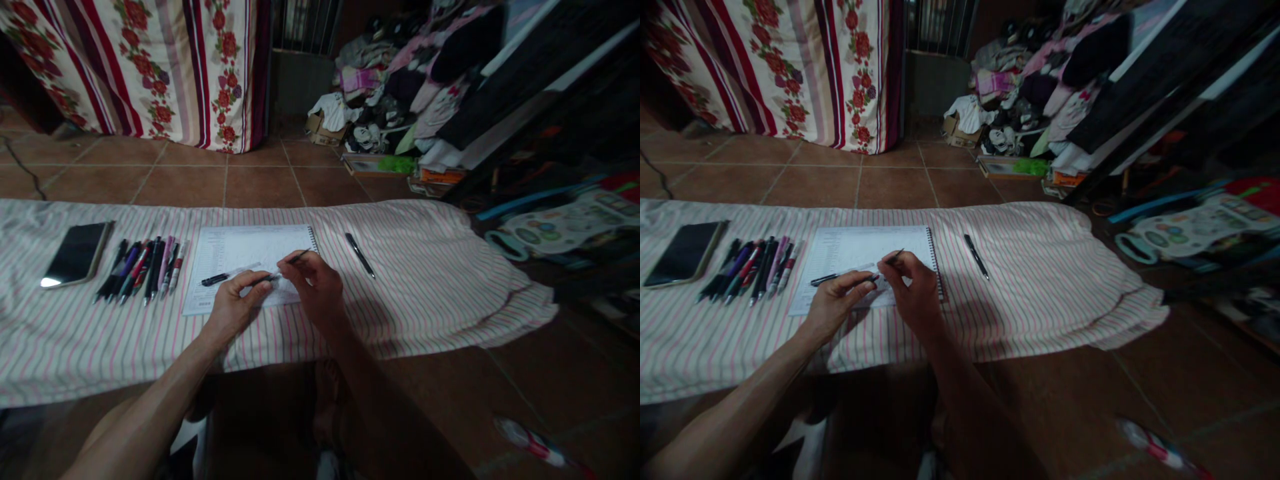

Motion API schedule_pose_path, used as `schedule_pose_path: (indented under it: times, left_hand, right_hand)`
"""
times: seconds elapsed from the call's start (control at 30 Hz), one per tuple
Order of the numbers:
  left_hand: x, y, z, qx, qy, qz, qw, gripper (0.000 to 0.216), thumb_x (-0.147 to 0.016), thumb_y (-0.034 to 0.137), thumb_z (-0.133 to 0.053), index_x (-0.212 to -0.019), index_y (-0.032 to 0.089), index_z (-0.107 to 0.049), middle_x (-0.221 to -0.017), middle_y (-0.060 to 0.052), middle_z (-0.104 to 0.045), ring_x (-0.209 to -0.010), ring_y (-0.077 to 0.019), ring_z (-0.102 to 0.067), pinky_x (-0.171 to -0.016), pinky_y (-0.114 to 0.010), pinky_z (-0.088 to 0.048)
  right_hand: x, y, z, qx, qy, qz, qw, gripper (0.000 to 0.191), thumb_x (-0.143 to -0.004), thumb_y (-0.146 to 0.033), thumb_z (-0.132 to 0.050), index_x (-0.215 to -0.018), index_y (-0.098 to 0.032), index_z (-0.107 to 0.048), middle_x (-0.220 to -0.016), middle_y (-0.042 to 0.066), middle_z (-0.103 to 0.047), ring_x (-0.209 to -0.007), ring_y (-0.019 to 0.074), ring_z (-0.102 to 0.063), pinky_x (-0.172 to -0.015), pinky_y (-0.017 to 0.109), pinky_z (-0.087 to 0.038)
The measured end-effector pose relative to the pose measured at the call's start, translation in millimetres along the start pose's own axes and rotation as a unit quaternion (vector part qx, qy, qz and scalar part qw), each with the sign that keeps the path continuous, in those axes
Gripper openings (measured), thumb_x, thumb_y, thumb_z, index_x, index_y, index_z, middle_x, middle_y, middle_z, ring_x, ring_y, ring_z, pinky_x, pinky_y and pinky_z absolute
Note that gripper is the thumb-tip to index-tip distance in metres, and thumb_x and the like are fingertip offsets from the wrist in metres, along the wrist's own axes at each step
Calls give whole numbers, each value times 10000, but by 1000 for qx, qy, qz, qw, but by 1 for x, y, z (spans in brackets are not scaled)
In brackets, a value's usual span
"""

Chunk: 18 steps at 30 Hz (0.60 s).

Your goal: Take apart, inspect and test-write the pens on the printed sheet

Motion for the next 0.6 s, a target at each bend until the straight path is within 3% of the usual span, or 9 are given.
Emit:
schedule_pose_path:
  times: [0.17, 0.4, 0.6]
  left_hand:
    - [0, 0, 1, -9, 8, -8, 1000, 209, -676, 327, -670, -821, 183, -710, -827, -46, -698, -800, -184, -611, -806, -330, -460]
    - [-1, 0, 4, -59, -22, -96, 993, 143, -736, 284, -629, -820, 196, -705, -777, -25, -674, -757, -154, -591, -744, -283, -457]
    - [2, -1, 2, -68, -24, -101, 992, 147, -742, 290, -620, -823, 196, -699, -774, -21, -663, -753, -152, -585, -731, -279, -458]
  right_hand:
    - [3, -1, -1, 24, 2, 20, 1000, 79, -797, -275, -564, -825, -202, -570, -760, -13, -636, -663, 102, -628, -653, 221, -509]
    - [4, -4, -2, 43, -3, 28, 999, 80, -806, -274, -551, -816, -195, -562, -763, -8, -636, -660, 99, -620, -647, 214, -502]
    - [6, -4, -1, 38, -2, 20, 999, 87, -804, -273, -561, -806, -186, -566, -718, -17, -624, -629, 90, -613, -624, 198, -489]
Point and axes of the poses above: each hand's wrist, its own x-axis away from the middle knuckle, its own z-axis out of the back of the hand, y = z × x, the point moved 1 cm from there along -x, towards the middle knuckle
